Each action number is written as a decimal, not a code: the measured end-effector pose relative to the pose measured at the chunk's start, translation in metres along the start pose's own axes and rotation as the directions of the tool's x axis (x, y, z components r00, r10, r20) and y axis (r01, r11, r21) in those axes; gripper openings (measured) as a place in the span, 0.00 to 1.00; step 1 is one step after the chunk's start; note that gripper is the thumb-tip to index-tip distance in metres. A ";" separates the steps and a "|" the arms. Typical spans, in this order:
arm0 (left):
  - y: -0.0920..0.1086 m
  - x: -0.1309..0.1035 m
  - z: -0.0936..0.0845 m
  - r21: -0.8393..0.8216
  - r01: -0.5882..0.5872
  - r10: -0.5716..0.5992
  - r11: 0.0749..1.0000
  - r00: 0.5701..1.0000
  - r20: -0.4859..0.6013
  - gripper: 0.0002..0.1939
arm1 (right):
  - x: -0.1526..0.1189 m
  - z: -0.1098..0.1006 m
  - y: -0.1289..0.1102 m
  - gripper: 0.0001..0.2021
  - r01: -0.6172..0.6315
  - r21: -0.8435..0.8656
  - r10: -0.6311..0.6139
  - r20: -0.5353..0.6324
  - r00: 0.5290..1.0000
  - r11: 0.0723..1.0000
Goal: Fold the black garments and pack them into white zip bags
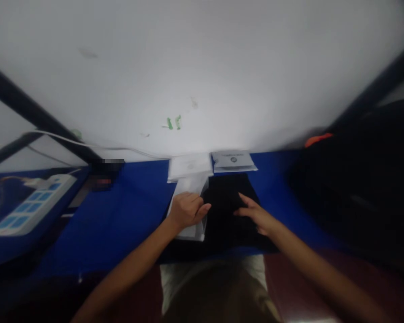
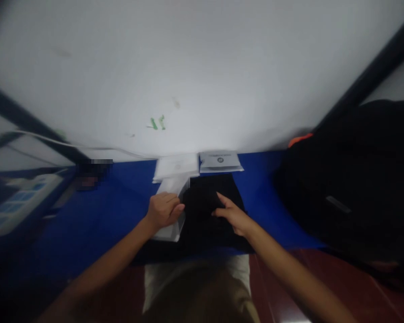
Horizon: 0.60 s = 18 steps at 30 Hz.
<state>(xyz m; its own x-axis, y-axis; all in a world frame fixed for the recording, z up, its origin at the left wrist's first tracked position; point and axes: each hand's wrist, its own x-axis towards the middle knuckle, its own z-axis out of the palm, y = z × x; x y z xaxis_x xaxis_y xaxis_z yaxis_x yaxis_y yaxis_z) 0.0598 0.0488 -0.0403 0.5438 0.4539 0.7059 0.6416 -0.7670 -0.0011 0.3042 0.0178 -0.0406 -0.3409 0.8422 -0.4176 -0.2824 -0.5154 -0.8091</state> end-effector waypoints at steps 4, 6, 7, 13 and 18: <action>0.002 0.003 -0.001 0.017 -0.013 0.013 1.000 1.000 -0.015 0.24 | -0.001 0.003 -0.003 0.37 -0.021 -0.071 0.021 -0.005 1.000 0.997; 0.005 0.006 0.000 0.016 -0.049 0.050 0.999 0.998 -0.025 0.24 | -0.001 0.005 -0.006 0.37 -0.059 -0.103 0.063 0.038 0.997 0.993; 0.008 0.007 0.001 0.008 -0.073 0.074 0.997 0.997 -0.033 0.24 | 0.000 0.007 -0.008 0.36 -0.087 -0.118 0.096 0.069 0.993 0.989; 0.025 0.013 0.003 -0.068 -0.237 0.237 0.969 0.972 -0.005 0.23 | 0.017 0.017 -0.003 0.28 -0.107 -0.152 0.127 0.132 0.983 0.983; 0.026 0.003 -0.007 -0.014 -0.182 0.181 0.983 0.959 0.216 0.17 | 0.023 0.019 0.004 0.24 -0.020 -0.058 0.020 0.005 1.000 0.998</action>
<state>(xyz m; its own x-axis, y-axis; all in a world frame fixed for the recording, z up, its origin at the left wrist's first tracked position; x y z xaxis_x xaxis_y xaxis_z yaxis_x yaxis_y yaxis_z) 0.0743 0.0268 -0.0328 0.7550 0.3947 0.5237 0.5241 -0.8432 -0.1201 0.2779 0.0318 -0.0455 -0.3509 0.8310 -0.4315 -0.2229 -0.5217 -0.8235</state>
